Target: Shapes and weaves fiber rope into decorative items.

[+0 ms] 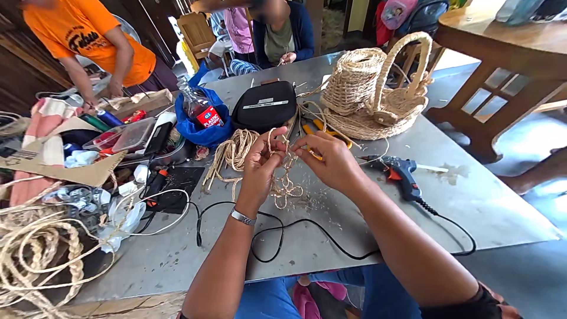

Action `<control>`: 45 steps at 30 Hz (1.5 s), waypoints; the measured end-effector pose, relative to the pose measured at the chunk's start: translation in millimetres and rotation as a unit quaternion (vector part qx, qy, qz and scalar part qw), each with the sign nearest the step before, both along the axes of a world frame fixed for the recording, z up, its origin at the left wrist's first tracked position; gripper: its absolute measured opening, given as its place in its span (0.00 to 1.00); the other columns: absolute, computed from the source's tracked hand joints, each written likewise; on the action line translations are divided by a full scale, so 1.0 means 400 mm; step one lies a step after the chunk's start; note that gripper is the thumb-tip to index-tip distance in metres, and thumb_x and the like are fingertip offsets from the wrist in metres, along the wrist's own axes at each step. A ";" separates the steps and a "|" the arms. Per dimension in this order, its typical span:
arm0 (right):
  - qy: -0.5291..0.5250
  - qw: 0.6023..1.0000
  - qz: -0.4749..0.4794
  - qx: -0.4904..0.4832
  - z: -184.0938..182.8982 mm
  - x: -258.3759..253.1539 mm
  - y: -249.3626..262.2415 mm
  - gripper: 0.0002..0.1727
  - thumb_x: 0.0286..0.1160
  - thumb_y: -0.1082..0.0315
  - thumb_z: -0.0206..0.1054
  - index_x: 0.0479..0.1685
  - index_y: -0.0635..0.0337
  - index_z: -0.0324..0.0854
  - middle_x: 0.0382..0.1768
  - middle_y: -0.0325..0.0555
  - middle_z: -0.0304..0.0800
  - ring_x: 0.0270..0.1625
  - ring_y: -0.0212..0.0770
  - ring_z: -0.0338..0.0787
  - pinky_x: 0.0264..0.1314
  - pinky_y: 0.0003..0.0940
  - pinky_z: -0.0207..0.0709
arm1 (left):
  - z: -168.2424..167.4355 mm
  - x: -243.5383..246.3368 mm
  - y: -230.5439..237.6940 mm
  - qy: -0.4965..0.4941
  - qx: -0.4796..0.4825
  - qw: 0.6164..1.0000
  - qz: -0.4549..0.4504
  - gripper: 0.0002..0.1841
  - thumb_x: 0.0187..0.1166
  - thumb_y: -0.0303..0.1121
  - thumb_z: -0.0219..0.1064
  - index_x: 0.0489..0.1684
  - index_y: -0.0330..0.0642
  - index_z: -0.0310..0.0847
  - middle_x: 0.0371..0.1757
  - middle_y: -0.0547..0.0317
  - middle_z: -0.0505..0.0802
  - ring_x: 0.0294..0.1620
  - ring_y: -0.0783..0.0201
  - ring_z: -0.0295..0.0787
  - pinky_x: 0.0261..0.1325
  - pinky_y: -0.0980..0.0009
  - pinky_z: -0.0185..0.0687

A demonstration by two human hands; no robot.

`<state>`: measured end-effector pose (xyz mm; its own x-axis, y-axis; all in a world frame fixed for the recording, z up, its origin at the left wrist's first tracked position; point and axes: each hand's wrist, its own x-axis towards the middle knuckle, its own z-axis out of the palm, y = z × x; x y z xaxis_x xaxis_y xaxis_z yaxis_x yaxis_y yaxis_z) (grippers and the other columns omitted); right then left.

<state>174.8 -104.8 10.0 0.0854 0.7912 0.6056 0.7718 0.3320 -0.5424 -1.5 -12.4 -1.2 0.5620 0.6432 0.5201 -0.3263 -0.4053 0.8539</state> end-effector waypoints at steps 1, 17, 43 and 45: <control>-0.002 1.000 -0.002 -0.001 0.002 0.000 -0.003 0.12 0.86 0.62 0.63 0.54 0.51 0.92 0.38 0.45 0.84 0.36 0.40 0.84 0.38 0.39 0.81 | 0.000 0.000 -0.001 0.002 0.003 1.000 0.000 0.24 0.84 0.23 0.56 0.79 0.50 0.75 0.50 0.62 0.87 0.42 0.70 0.83 0.44 0.75 0.82; 0.018 0.996 -0.019 0.083 -0.008 -0.033 0.000 0.13 0.78 0.74 0.55 0.46 0.62 0.87 0.36 0.46 0.85 0.34 0.36 0.83 0.37 0.31 0.80 | 0.003 0.002 -0.011 -0.026 -0.039 0.999 -0.022 0.27 0.83 0.23 0.58 0.82 0.51 0.72 0.49 0.61 0.87 0.44 0.68 0.85 0.48 0.72 0.85; 0.026 0.998 0.027 0.043 0.003 -0.007 -0.012 0.20 0.85 0.75 0.55 0.61 0.52 0.92 0.36 0.41 0.94 0.27 0.30 0.83 0.31 0.31 0.79 | 0.011 0.001 -0.009 -0.086 -0.057 0.995 0.000 0.26 0.87 0.27 0.59 0.86 0.52 0.68 0.56 0.60 0.88 0.49 0.68 0.87 0.55 0.71 0.85; 0.016 0.998 0.019 0.062 0.002 -0.005 -0.007 0.19 0.84 0.74 0.55 0.57 0.53 0.92 0.38 0.42 0.92 0.31 0.32 0.85 0.35 0.32 0.81 | 0.012 0.002 -0.010 -0.078 -0.037 0.996 -0.006 0.27 0.87 0.26 0.60 0.86 0.51 0.67 0.56 0.58 0.89 0.51 0.66 0.88 0.57 0.68 0.86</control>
<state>172.9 -107.6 10.7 0.0766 0.7140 0.6959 0.7406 0.4266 -0.5192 -0.8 -16.6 3.5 0.4861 0.6766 0.5530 -0.4616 -0.3385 0.8200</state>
